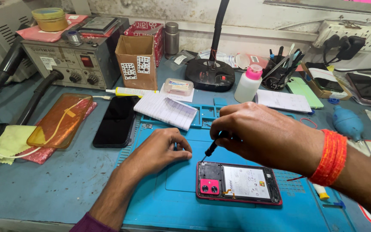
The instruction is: The person removes a rubber band and a clear case from a red smartphone, then pries off the back cover and places the phone face-down on a blue repair mat. They use a screwdriver to unscrew screws from the exposed rear panel of the phone.
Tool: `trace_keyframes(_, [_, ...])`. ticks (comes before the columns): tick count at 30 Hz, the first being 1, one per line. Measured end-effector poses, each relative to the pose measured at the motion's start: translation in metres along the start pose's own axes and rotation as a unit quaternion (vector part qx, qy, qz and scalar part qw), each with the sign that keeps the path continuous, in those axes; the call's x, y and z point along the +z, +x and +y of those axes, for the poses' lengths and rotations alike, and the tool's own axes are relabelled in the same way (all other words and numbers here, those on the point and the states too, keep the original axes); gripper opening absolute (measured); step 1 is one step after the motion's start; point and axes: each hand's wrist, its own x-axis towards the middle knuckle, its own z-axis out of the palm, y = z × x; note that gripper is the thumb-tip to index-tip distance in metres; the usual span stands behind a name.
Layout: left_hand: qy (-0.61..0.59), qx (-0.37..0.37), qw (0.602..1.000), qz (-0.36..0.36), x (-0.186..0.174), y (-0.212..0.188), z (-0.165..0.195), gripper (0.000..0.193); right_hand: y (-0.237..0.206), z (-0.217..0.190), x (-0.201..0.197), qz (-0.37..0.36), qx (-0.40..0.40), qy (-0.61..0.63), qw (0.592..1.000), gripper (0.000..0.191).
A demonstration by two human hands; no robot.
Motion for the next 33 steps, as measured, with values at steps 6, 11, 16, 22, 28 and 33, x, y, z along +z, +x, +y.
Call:
trace_keyframes(6, [0.020, 0.002, 1.000, 0.021, 0.000, -0.002, 0.002, 0.021, 0.001, 0.003, 0.004, 0.006, -0.025, 0.015, 1.000, 0.011])
trace_keyframes(11, [0.026, 0.010, 0.999, 0.021, -0.001, -0.002, 0.002, 0.023, 0.001, 0.004, 0.005, 0.003, -0.025, 0.013, 1.000, 0.011])
trace_keyframes(16, [0.029, -0.012, 0.999, 0.006, -0.001, -0.002, 0.003, 0.026, 0.004, -0.003, 0.003, 0.012, -0.046, 0.009, 0.999, 0.011])
trace_keyframes(22, [0.021, -0.025, 0.999, 0.003, 0.000, -0.002, 0.001, 0.026, 0.013, -0.018, -0.004, -0.027, 0.004, -0.036, 0.999, 0.014])
trace_keyframes(28, [-0.022, 0.022, 0.999, -0.009, 0.006, -0.001, 0.000, 0.022, 0.018, -0.012, 0.001, -0.079, 0.076, -0.074, 0.991, 0.026])
trace_keyframes(33, [-0.031, 0.012, 0.998, -0.061, 0.008, -0.004, 0.003, 0.024, 0.017, -0.002, 0.005, 0.013, -0.056, -0.001, 0.998, 0.033])
